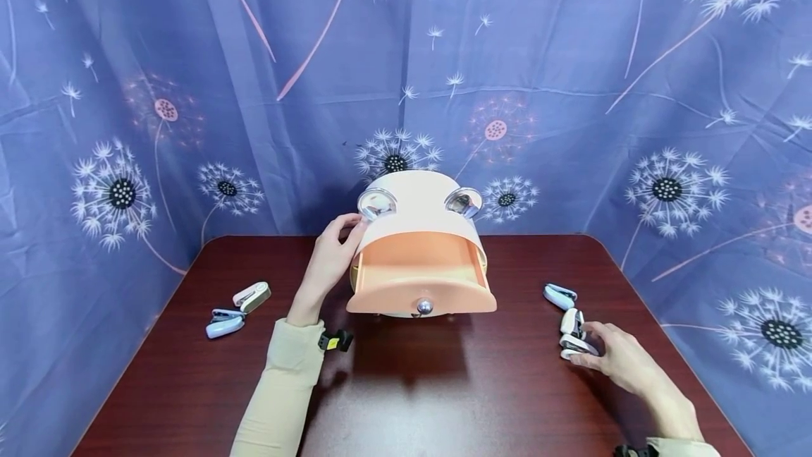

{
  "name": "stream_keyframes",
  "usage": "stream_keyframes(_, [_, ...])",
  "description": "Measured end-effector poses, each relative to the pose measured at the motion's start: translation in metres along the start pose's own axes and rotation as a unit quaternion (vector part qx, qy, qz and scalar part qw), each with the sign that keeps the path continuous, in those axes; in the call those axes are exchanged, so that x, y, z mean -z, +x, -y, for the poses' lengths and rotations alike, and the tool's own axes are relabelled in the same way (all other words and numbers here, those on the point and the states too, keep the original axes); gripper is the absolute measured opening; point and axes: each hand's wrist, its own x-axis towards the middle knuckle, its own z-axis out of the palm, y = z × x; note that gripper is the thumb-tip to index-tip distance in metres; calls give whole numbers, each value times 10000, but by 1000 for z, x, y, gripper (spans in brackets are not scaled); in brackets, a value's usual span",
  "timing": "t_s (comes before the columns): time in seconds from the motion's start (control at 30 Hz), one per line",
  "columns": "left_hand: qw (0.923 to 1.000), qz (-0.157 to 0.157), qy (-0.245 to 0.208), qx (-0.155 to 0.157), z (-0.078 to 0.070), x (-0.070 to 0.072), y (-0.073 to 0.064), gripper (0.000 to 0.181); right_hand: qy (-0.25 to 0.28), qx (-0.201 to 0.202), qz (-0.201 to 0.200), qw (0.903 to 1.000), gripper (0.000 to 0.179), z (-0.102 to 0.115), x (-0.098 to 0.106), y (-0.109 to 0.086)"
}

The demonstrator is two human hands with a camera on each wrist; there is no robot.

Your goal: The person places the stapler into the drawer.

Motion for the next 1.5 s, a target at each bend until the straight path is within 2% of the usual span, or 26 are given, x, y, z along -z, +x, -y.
stream_keyframes(0.37, [10000,14,40,-4,-2,0,-1,43,17,32,461,9989,49,1,-3,4])
stream_keyframes(0.53, [10000,30,0,-17,-2,-1,-1,44,-180,81,506,9985,48,1,-4,5])
stream_keyframes(0.73, [10000,28,-18,-56,-2,-1,-1,44,-159,129,696,9974,45,-1,-2,5])
stream_keyframes(0.87, [10000,18,-25,-46,-1,-2,-2,44,-229,249,619,9975,43,-1,1,4])
stream_keyframes(1.03, [10000,58,5,-3,0,-4,-2,44,-177,158,637,9977,43,2,6,0])
stream_keyframes(1.23, [9999,29,-34,-103,0,-4,0,43,-219,291,270,9990,42,14,20,5])
stream_keyframes(1.5, [10000,26,53,-40,1,0,0,43,-109,462,-161,9987,41,42,36,23])
